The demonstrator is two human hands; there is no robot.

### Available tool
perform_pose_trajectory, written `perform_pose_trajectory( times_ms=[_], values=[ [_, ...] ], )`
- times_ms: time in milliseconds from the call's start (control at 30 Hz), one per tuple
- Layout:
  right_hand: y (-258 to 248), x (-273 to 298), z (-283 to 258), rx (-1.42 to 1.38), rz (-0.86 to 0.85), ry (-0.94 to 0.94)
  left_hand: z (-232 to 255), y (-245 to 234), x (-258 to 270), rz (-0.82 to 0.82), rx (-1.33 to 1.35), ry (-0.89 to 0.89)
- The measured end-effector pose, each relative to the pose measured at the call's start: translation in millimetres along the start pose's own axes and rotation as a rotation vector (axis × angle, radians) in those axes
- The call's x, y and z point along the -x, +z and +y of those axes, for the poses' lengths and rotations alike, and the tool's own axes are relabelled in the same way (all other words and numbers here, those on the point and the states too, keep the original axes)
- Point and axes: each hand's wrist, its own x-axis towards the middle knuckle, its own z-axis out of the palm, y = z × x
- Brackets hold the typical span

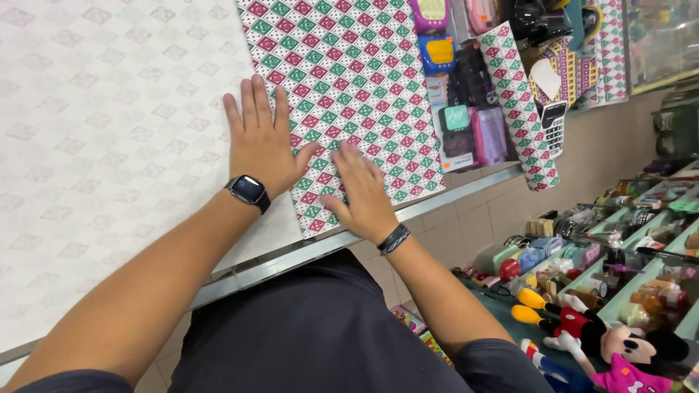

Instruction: The person repeatedly folds a sheet of patterned wrapping paper on a glass counter, smoothing it flat with both hands. The person then walks to a nearby shelf and picks up a red utility knife.

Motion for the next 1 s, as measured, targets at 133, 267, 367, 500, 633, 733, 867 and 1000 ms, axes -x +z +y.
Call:
perform_pose_trajectory(
  times_ms=[133,267,367,500,633,733,867,1000],
  values=[
    [-16,-28,75,0.097,0.045,0.024,6,-12,-5,-0.147,0.085,-0.034],
    [-27,-61,146,0.142,0.016,-0.055,4,-6,-3,-0.144,0.022,-0.036],
    [-37,-86,193,0.171,0.017,-0.221,4,6,-8,-0.129,0.008,-0.053],
    [-43,-113,235,0.212,0.059,-0.472,15,11,-8,-0.077,0.008,-0.138],
    [-60,-124,250,0.243,0.069,-0.603,41,13,-24,-0.035,-0.011,-0.260],
    [-74,-117,252,0.223,-0.092,-0.673,59,7,-34,-0.060,-0.081,-0.377],
    [-76,-92,257,0.249,-0.110,-0.728,62,19,-38,0.043,-0.131,-0.386],
    [-76,-50,261,0.271,-0.063,-0.761,86,20,-64,0.035,-0.117,-0.666]
  ],
)
